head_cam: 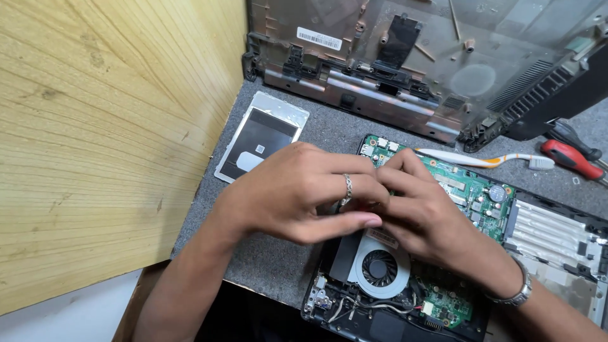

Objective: Disassembling a laptop by disconnecting ribbon cables and removing the cooling fan from the motherboard.

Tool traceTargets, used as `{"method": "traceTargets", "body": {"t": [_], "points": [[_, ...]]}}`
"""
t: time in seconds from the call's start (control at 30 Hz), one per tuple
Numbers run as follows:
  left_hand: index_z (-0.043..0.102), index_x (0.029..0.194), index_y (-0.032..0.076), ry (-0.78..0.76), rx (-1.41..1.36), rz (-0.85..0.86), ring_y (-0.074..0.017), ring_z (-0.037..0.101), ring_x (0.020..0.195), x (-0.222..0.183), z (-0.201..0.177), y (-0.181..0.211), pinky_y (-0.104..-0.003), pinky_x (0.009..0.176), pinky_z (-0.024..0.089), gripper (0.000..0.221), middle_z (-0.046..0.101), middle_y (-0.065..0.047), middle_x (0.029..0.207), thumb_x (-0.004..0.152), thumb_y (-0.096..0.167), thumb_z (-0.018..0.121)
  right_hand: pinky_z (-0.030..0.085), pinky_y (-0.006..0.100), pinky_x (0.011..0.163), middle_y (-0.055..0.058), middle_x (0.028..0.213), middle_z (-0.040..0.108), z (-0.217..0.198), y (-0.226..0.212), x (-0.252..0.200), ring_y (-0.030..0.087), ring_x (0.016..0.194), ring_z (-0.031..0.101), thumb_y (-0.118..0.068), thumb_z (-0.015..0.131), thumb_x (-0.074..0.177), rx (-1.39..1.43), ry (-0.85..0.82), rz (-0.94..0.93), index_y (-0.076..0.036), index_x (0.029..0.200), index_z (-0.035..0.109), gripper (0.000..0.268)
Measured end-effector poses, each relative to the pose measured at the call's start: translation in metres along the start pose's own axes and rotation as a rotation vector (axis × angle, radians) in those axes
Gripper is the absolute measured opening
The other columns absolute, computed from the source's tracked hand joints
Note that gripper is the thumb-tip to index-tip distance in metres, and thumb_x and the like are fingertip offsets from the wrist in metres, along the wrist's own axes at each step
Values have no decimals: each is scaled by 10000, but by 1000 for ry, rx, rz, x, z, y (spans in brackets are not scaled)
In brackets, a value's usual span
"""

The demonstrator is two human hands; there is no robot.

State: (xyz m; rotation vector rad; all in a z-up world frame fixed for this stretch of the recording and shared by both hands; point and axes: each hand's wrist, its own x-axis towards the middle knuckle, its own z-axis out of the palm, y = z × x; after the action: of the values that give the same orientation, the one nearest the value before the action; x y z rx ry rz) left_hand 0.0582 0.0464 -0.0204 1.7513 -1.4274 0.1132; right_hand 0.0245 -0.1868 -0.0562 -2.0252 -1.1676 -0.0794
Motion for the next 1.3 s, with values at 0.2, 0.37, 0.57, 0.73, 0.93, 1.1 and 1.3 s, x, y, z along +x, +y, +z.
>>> {"method": "traceTargets", "body": {"t": [0.2,0.37,0.57,0.73,0.93,1.1,1.3], "points": [[562,948,32,-22,-118,14,-210,488,631,-1,1,-5,-332,520,389,115,544,-61,855,1034,94,609,374,412,826,86,926,481,-4,-11,3,292,887,387,-245,469,1040,23,-78,54,-56,978,575,225],[585,952,60,1,-95,41,-294,469,646,2,7,-2,-382,560,381,109,577,-88,982,1047,114,578,403,421,753,134,906,541,4,-13,3,318,840,443,-259,462,1032,-22,81,21,9,945,579,305],[604,943,44,51,-67,54,-252,488,621,3,8,-4,-351,530,388,137,620,-82,941,1035,141,636,385,432,823,106,1119,634,3,-9,3,283,911,409,-289,387,1062,72,-17,18,-31,1001,590,335],[638,1120,50,-117,-266,-49,-168,554,648,1,-1,-5,-290,572,446,96,609,-79,970,1038,100,635,388,434,891,85,1037,563,-5,-9,1,294,970,389,-137,391,1068,129,-88,7,-46,974,534,194],[507,877,50,-20,-172,-15,-227,464,630,4,8,-5,-340,582,371,243,523,-51,768,1011,163,676,409,406,890,34,909,648,-4,-18,6,306,937,535,-215,527,1019,73,69,66,-38,955,620,211],[437,816,61,1,-123,-26,-224,411,608,6,12,-1,-341,545,322,337,440,-49,724,1013,217,663,338,422,792,63,912,619,2,-11,6,300,882,522,-328,359,1064,9,35,-43,-34,956,594,392],[603,977,19,-89,-323,-77,-219,473,668,5,-3,-1,-327,620,390,95,548,-81,823,1030,97,603,356,437,912,46,977,621,-12,-11,4,308,1061,490,-79,403,1057,91,-136,-13,-38,1069,578,180]]}}
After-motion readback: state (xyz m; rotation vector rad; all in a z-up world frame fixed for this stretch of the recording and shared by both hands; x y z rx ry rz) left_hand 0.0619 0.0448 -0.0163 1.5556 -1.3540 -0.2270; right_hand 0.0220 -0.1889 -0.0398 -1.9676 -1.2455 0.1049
